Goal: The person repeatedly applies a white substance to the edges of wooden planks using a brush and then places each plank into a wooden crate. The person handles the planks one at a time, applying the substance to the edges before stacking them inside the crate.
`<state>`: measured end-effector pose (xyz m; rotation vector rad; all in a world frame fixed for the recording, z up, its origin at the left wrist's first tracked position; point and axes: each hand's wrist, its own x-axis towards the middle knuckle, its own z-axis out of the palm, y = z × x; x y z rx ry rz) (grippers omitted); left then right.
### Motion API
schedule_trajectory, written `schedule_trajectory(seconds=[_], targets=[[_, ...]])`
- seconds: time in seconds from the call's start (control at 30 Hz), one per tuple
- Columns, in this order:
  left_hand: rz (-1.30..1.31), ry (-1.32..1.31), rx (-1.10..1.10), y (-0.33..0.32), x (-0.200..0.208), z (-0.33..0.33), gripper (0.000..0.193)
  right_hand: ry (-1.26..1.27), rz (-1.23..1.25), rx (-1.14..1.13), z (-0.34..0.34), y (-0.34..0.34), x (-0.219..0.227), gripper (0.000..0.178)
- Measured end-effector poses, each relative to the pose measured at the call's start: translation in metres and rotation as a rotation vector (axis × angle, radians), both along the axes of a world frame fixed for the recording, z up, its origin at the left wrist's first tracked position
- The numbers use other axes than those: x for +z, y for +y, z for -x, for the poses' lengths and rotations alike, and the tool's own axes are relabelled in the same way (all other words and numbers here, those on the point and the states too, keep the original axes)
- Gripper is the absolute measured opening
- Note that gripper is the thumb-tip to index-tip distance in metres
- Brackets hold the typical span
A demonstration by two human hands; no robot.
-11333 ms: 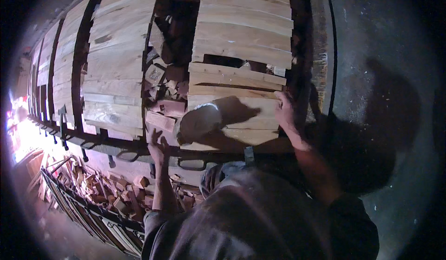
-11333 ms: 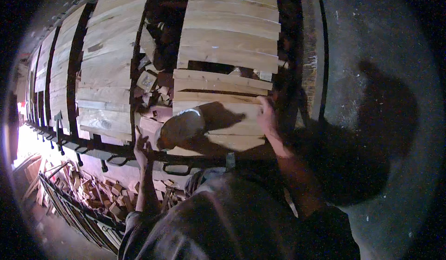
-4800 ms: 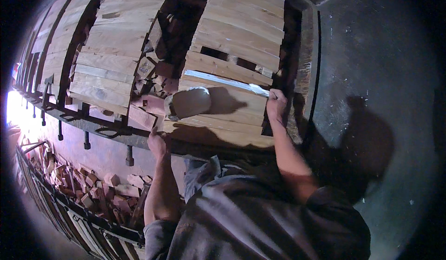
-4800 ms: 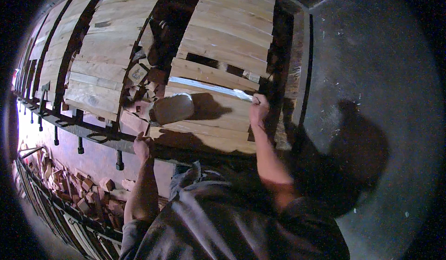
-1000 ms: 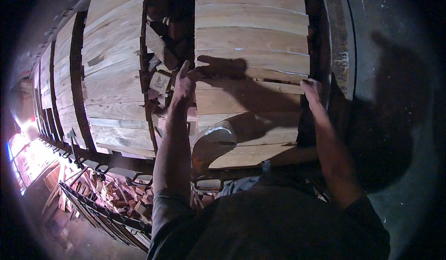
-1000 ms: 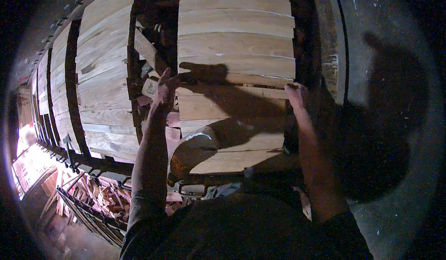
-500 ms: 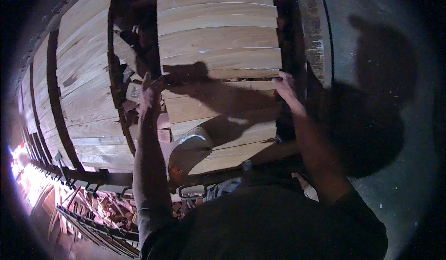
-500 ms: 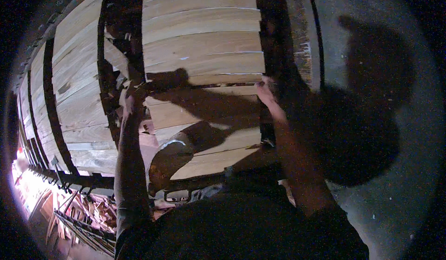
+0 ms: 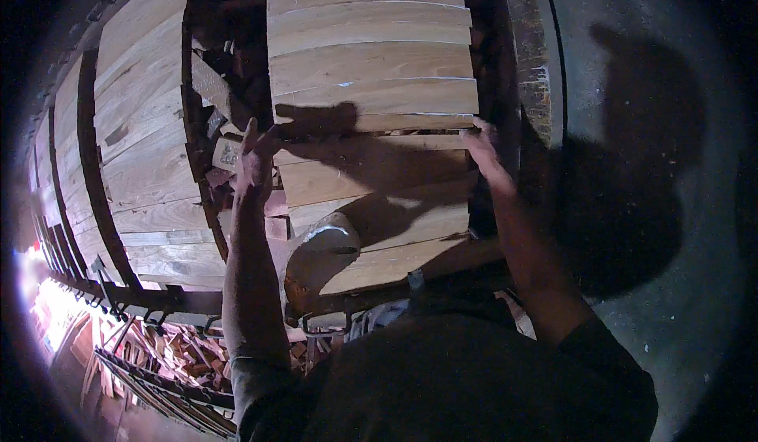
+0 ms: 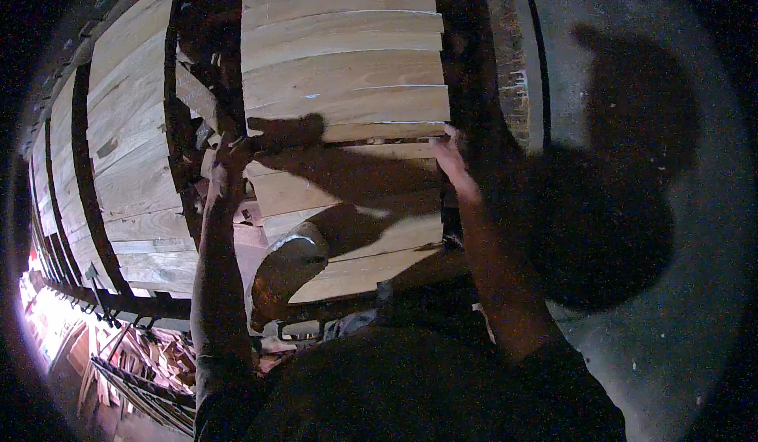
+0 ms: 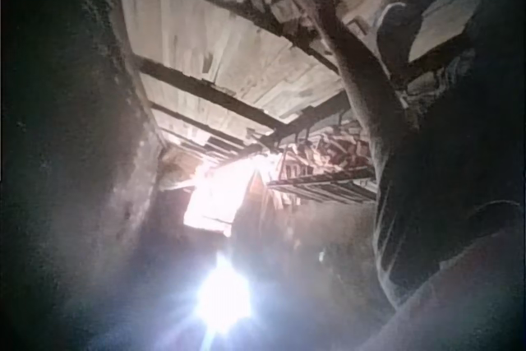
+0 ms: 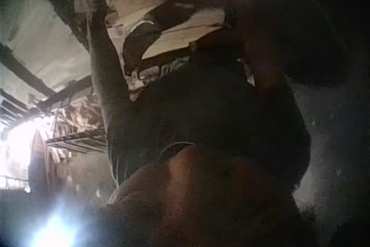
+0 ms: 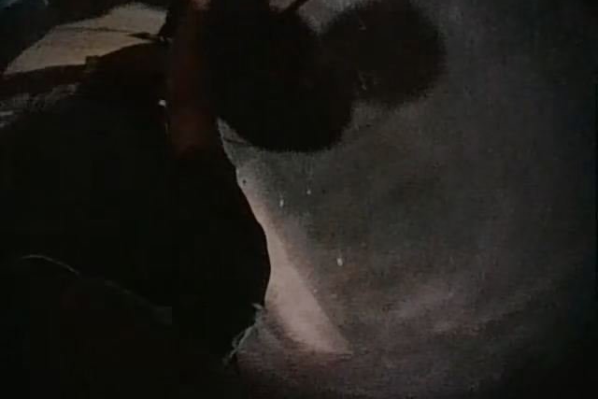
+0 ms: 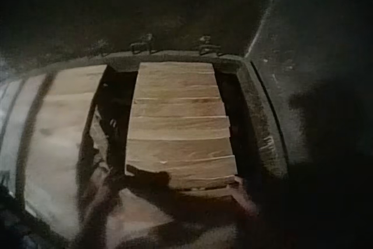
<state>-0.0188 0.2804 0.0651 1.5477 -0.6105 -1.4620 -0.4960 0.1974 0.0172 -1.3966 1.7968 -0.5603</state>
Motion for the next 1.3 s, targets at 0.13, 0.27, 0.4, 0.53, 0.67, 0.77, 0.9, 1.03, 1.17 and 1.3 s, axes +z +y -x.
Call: schedule_trajectory(seconds=[0.13, 0.27, 0.4, 0.53, 0.67, 0.77, 0.9, 1.03, 1.17, 1.3], targets=[[0.065, -0.209, -0.057, 0.013, -0.005, -0.012, 0.08, -0.33, -0.058, -0.231, -0.009, 0.005, 0.011, 0.037], [-0.02, -0.193, 0.033, 0.022, 0.006, -0.021, 0.078, -0.019, -0.212, -0.216, 0.021, 0.003, -0.012, 0.027], [0.114, -0.07, -0.078, 0.049, -0.003, -0.02, 0.07, -0.256, -0.106, 0.034, 0.044, 0.018, -0.011, 0.025], [0.043, -0.053, 0.035, 0.048, 0.026, -0.01, 0.064, -0.248, -0.014, -0.099, 0.026, 0.033, 0.013, 0.027], [-0.027, -0.092, 0.196, 0.072, 0.049, -0.006, 0.061, -0.104, -0.008, 0.019, 0.015, 0.049, 0.054, 0.029], [0.005, 0.215, 0.173, 0.103, 0.045, -0.009, 0.061, 0.058, -0.023, 0.11, 0.015, 0.073, 0.072, 0.03], [-0.008, 0.148, 0.039, 0.123, 0.054, 0.008, 0.073, 0.202, 0.03, 0.166, 0.027, 0.097, 0.063, 0.035], [0.099, -0.033, 0.132, 0.167, 0.058, 0.005, 0.06, 0.34, -0.085, 0.186, 0.003, 0.101, 0.092, 0.043], [-0.123, -0.314, 0.284, 0.226, 0.054, -0.009, 0.053, 0.525, 0.123, 0.189, 0.026, 0.103, 0.068, 0.043], [-0.047, -0.081, 0.766, 0.332, 0.032, 0.026, 0.045, 0.344, 0.258, 0.261, -0.039, 0.126, 0.137, 0.039]])
